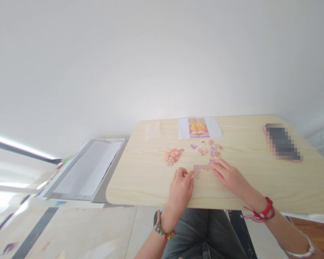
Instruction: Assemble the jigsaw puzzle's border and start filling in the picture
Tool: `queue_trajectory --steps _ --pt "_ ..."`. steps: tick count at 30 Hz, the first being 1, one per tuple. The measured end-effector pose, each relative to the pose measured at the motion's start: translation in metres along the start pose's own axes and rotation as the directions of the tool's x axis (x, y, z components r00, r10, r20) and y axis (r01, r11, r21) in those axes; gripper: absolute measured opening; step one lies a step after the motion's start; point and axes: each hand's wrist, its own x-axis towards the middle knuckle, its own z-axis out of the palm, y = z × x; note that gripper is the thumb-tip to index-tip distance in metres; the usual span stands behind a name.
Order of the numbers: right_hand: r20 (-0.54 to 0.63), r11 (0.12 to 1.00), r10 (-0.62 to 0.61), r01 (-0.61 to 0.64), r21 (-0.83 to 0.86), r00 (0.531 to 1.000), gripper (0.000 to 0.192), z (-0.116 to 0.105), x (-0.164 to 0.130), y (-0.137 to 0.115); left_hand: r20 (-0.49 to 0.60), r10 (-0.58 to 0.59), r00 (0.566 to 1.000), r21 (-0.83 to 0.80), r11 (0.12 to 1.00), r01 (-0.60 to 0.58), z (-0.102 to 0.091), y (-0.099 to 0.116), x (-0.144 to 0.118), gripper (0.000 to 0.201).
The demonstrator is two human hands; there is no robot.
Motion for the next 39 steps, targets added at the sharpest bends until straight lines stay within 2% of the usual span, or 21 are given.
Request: queue_trajectory --steps 6,9,12,18,22,27,39 --pt "-0.089 0.981 0.195 -0.192 0.038 0.977 0.027 -0.025 0.0 0.056 -0.098 0.02 0.995 -0.014 1.0 -0.021 -0.002 -0.014 0.01 0.025" --pt "-0.095 0.97 0.242 -0.243 0.009 0.965 0.027 -0.026 0.01 0.075 -0.122 0.021 0.992 -0.034 0.999 -0.025 -0.002 -0.02 0.016 0.024" --pt "-0.056 0.97 0.24 -0.241 -0.011 0.969 0.025 -0.022 0.025 0.084 -0.125 0.017 0.992 -0.036 0.999 -0.022 -0.003 -0.023 0.019 0.024" --pt "0.052 0.978 0.209 -0.208 -0.017 0.977 0.019 -0.009 0.052 0.094 -0.132 0.022 0.991 -0.013 1.0 -0.024 -0.005 -0.025 0.017 0.023" --pt "0.072 0.983 0.185 -0.186 0.004 0.98 0.019 -0.007 0.057 0.099 -0.15 0.022 0.988 -0.009 1.0 -0.024 -0.006 -0.025 0.013 0.023" --pt "0.038 0.976 0.216 -0.217 0.024 0.976 0.019 -0.013 0.051 0.096 -0.13 0.003 0.991 -0.023 1.0 -0.006 -0.006 -0.025 0.009 0.023" --pt "0.028 0.981 0.192 -0.193 0.034 0.981 0.023 -0.017 0.028 0.081 -0.114 -0.021 0.993 -0.033 0.999 0.017 -0.006 -0.024 0.004 0.022"
